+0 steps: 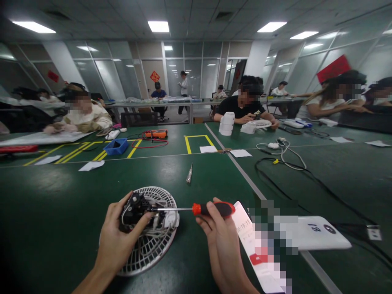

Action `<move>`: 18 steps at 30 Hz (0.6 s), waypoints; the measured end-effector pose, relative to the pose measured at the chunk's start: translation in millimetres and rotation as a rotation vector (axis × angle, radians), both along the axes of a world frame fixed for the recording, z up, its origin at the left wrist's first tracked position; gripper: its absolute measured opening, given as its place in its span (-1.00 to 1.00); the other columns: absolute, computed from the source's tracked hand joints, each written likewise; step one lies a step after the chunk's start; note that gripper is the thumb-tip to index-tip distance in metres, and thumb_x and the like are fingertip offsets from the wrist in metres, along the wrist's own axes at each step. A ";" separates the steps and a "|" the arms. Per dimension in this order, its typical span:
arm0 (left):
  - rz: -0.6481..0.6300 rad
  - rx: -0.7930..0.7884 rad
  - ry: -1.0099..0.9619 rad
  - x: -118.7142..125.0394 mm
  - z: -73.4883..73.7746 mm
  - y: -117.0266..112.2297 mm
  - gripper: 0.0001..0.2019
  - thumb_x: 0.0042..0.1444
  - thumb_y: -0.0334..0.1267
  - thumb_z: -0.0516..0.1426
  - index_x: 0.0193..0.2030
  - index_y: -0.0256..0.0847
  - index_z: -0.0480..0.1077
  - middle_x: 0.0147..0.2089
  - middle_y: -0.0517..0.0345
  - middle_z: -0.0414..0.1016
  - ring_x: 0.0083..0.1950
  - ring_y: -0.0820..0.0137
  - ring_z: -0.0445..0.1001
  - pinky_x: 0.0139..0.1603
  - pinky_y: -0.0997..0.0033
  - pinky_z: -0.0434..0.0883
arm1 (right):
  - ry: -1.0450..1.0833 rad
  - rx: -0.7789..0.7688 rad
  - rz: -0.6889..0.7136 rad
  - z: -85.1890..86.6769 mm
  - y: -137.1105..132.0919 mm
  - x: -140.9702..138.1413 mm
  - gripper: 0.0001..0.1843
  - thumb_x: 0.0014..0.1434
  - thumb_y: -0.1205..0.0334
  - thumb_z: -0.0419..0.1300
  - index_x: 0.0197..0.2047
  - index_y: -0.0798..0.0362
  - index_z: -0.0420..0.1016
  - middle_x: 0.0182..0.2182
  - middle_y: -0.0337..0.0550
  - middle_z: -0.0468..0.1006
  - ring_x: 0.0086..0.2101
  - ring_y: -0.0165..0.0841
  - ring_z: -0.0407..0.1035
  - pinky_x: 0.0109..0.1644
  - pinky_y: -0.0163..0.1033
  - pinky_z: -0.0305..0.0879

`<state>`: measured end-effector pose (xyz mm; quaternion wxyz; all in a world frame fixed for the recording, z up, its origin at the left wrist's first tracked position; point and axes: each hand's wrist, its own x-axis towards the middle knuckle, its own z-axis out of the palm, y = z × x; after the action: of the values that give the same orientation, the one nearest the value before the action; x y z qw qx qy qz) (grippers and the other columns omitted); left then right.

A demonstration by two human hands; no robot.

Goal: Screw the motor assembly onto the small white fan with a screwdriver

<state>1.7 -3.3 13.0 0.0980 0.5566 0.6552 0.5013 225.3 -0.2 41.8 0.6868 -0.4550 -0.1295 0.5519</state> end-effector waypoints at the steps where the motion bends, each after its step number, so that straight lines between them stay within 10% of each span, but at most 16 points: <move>1: 0.001 -0.001 0.001 0.0 0.1 0.1 -0.22 0.00 0.29 0.28 0.29 -0.09 0.37 -0.05 0.05 0.44 0.01 0.11 0.50 0.13 -0.08 0.49 | -0.021 -0.007 0.017 -1.4 -0.2 -0.1 -0.41 -0.17 0.09 0.60 -0.09 -0.04 0.49 -0.36 -0.30 0.62 -0.38 -0.31 0.53 -0.29 -0.22 0.52; 9: 0.011 0.001 0.006 1.2 0.9 0.9 -0.24 -0.04 0.32 0.29 0.22 -0.09 0.41 -0.04 0.05 0.45 0.03 0.08 0.49 0.14 -0.13 0.48 | 0.047 0.016 -0.006 0.8 -1.1 1.4 -0.44 -0.21 0.20 0.52 -0.09 0.02 0.53 -0.22 -0.15 0.66 -0.03 -0.12 0.54 0.01 -0.05 0.54; 18: 0.013 0.016 -0.005 0.9 -0.4 2.9 -0.26 -0.04 0.30 0.30 0.19 -0.09 0.41 0.01 0.02 0.46 0.08 0.04 0.49 0.18 -0.15 0.46 | -0.029 -0.003 0.056 -2.5 -3.6 -1.0 -0.48 -0.13 0.06 0.57 -0.15 -0.01 0.51 -0.34 -0.27 0.60 -0.36 -0.32 0.50 -0.31 -0.24 0.47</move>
<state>2.6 -0.5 12.5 0.0919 0.5519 0.6546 0.5084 224.3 -3.8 39.4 0.6684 -0.4600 -0.1515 0.5646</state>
